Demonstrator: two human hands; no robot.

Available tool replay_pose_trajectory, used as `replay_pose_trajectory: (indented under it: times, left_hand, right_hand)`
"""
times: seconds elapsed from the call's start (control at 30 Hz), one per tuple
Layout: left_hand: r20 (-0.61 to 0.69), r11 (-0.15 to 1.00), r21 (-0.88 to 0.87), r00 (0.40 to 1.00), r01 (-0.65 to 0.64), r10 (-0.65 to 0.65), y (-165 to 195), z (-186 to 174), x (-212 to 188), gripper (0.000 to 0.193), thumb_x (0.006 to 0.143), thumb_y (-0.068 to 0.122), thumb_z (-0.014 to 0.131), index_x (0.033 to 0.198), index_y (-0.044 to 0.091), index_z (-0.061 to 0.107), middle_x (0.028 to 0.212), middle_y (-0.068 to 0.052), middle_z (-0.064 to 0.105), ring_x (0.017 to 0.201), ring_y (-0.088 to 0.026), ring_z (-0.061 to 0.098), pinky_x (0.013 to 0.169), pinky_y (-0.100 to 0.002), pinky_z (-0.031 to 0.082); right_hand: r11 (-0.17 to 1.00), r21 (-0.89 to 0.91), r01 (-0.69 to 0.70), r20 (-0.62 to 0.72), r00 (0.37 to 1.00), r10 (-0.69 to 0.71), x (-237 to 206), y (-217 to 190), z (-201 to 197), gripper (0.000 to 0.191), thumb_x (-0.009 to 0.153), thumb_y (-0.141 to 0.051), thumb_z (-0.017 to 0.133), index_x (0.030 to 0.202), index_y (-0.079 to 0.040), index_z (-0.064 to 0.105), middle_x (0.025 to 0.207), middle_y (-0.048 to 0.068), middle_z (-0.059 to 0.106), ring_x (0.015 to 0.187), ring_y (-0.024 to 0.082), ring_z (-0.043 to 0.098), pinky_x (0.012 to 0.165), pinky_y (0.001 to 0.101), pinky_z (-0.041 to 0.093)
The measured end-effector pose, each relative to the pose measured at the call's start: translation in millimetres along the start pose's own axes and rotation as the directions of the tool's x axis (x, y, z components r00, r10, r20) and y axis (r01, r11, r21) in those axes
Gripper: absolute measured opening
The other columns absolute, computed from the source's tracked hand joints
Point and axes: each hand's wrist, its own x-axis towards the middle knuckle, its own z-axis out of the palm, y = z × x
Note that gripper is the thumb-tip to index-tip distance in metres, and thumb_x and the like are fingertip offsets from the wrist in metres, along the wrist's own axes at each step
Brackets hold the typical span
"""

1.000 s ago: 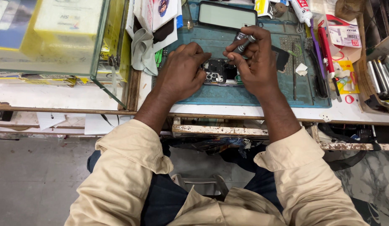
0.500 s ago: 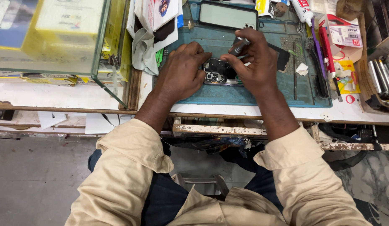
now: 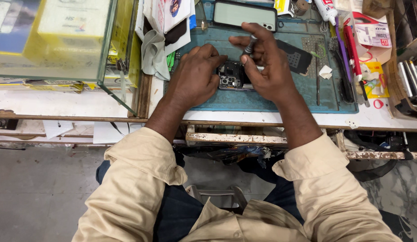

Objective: The person opens a drawer and retrieves a smartphone, then removes the back cover to expose the internal components. They use a screwdriver to unscrew several screws from the phone's internal frame while seated at a cluttered workbench.

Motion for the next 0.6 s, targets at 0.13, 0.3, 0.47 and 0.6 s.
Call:
replay_pose_trajectory:
  times: [0.13, 0.3, 0.47, 0.6]
  left_hand:
    - [0.003, 1.0, -0.008, 1.0, 0.001, -0.001, -0.4, 0.2, 0.2, 0.045, 0.083, 0.003, 0.065, 0.128, 0.005, 0.072, 0.106, -0.009, 0.062, 0.103, -0.025, 0.06, 0.097, -0.046, 0.046]
    - [-0.022, 1.0, 0.001, 1.0, -0.019, 0.019, -0.9, -0.3, -0.8, 0.045, 0.082, 0.004, 0.067, 0.126, 0.004, 0.072, 0.107, -0.009, 0.063, 0.105, -0.026, 0.06, 0.099, -0.047, 0.045]
    - [-0.013, 1.0, -0.002, 1.0, -0.008, 0.008, -1.7, 1.7, -0.8, 0.045, 0.082, 0.004, 0.067, 0.127, 0.004, 0.072, 0.108, -0.009, 0.063, 0.105, -0.025, 0.061, 0.099, -0.046, 0.045]
    - [-0.012, 1.0, 0.012, 1.0, -0.008, 0.008, -2.6, 3.7, 0.4, 0.046, 0.082, 0.003, 0.067, 0.127, 0.004, 0.071, 0.106, -0.009, 0.063, 0.105, -0.024, 0.061, 0.1, -0.046, 0.045]
  right_hand:
    - [0.944, -0.327, 0.045, -0.138, 0.986, -0.095, -1.0, -6.5, -3.0, 0.062, 0.094, -0.005, 0.083, 0.147, -0.013, 0.053, 0.14, 0.012, 0.062, 0.129, 0.025, 0.063, 0.097, 0.0317, 0.064]
    - [0.936, -0.338, 0.099, -0.114, 0.983, -0.145, -1.2, -3.0, -6.2, 0.076, 0.086, 0.013, 0.048, 0.156, -0.016, 0.05, 0.16, 0.008, 0.054, 0.16, 0.032, 0.03, 0.132, 0.0451, 0.04]
    - [0.919, -0.377, 0.116, -0.115, 0.979, -0.17, -4.9, 0.5, -8.7, 0.07, 0.092, 0.01, 0.057, 0.157, -0.015, 0.048, 0.164, 0.007, 0.05, 0.163, 0.029, 0.027, 0.138, 0.0471, 0.027]
    - [0.924, -0.37, 0.096, -0.128, 0.98, -0.153, -3.7, -0.2, -6.5, 0.08, 0.084, 0.013, 0.047, 0.158, -0.015, 0.047, 0.162, 0.005, 0.053, 0.162, 0.029, 0.029, 0.138, 0.0471, 0.029]
